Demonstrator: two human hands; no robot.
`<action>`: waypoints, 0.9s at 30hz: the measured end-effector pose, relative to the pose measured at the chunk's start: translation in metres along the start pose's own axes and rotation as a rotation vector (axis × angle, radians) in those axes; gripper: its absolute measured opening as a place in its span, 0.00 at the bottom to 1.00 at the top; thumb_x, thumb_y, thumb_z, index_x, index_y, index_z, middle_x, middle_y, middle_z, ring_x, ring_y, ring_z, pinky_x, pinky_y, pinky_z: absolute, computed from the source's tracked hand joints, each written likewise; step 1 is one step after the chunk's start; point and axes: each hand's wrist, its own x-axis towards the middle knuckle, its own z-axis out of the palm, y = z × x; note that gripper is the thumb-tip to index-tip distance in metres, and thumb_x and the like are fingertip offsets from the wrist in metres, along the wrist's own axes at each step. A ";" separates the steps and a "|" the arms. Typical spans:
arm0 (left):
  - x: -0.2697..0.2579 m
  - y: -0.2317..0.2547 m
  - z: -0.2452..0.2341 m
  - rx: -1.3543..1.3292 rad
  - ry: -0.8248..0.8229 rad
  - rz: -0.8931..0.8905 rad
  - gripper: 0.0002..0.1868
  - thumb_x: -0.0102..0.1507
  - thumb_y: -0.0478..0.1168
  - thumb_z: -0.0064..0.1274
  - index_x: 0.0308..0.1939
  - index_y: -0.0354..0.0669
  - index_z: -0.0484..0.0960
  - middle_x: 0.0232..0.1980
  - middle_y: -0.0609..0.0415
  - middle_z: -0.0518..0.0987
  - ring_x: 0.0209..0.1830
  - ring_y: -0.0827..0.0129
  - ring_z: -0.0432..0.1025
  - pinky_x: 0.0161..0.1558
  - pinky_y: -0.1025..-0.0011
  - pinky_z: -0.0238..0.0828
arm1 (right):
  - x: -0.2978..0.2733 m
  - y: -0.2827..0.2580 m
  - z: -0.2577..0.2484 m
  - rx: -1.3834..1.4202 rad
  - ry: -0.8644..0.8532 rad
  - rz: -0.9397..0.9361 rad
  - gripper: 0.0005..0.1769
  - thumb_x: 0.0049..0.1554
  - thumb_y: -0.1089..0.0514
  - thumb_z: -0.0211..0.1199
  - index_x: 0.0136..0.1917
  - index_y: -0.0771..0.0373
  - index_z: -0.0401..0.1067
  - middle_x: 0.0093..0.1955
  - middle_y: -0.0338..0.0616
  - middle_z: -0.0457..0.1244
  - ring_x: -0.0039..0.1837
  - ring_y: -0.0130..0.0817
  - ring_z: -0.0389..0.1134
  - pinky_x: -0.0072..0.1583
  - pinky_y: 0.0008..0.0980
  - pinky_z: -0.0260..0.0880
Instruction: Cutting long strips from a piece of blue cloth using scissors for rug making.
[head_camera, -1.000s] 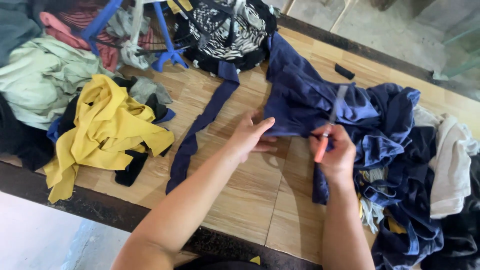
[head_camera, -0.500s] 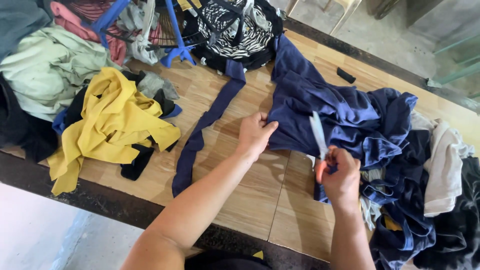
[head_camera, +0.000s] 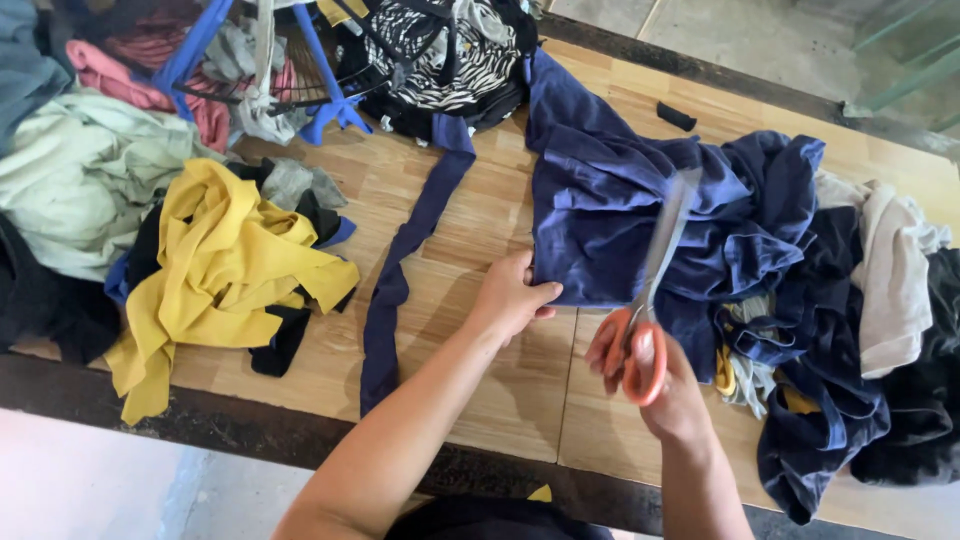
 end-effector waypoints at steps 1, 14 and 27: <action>0.000 -0.002 -0.001 0.008 -0.008 -0.001 0.12 0.61 0.27 0.59 0.48 0.30 0.78 0.40 0.49 0.82 0.32 0.73 0.77 0.29 0.74 0.80 | -0.007 -0.005 0.005 0.005 0.008 -0.006 0.33 0.63 0.33 0.57 0.54 0.70 0.70 0.44 0.50 0.66 0.44 0.34 0.65 0.41 0.27 0.64; -0.050 0.031 0.021 0.565 0.298 0.735 0.31 0.64 0.33 0.58 0.71 0.39 0.67 0.66 0.43 0.71 0.62 0.57 0.69 0.58 0.61 0.71 | 0.068 -0.021 0.002 0.160 -0.077 0.000 0.50 0.55 0.11 0.42 0.53 0.61 0.63 0.50 0.45 0.62 0.52 0.35 0.62 0.50 0.34 0.64; -0.063 -0.002 0.068 1.210 -0.210 0.727 0.50 0.68 0.67 0.40 0.79 0.32 0.47 0.84 0.36 0.46 0.85 0.50 0.40 0.75 0.36 0.33 | 0.162 0.023 -0.023 0.493 -0.072 -0.045 0.46 0.52 0.13 0.49 0.55 0.57 0.67 0.52 0.41 0.64 0.55 0.36 0.64 0.57 0.38 0.67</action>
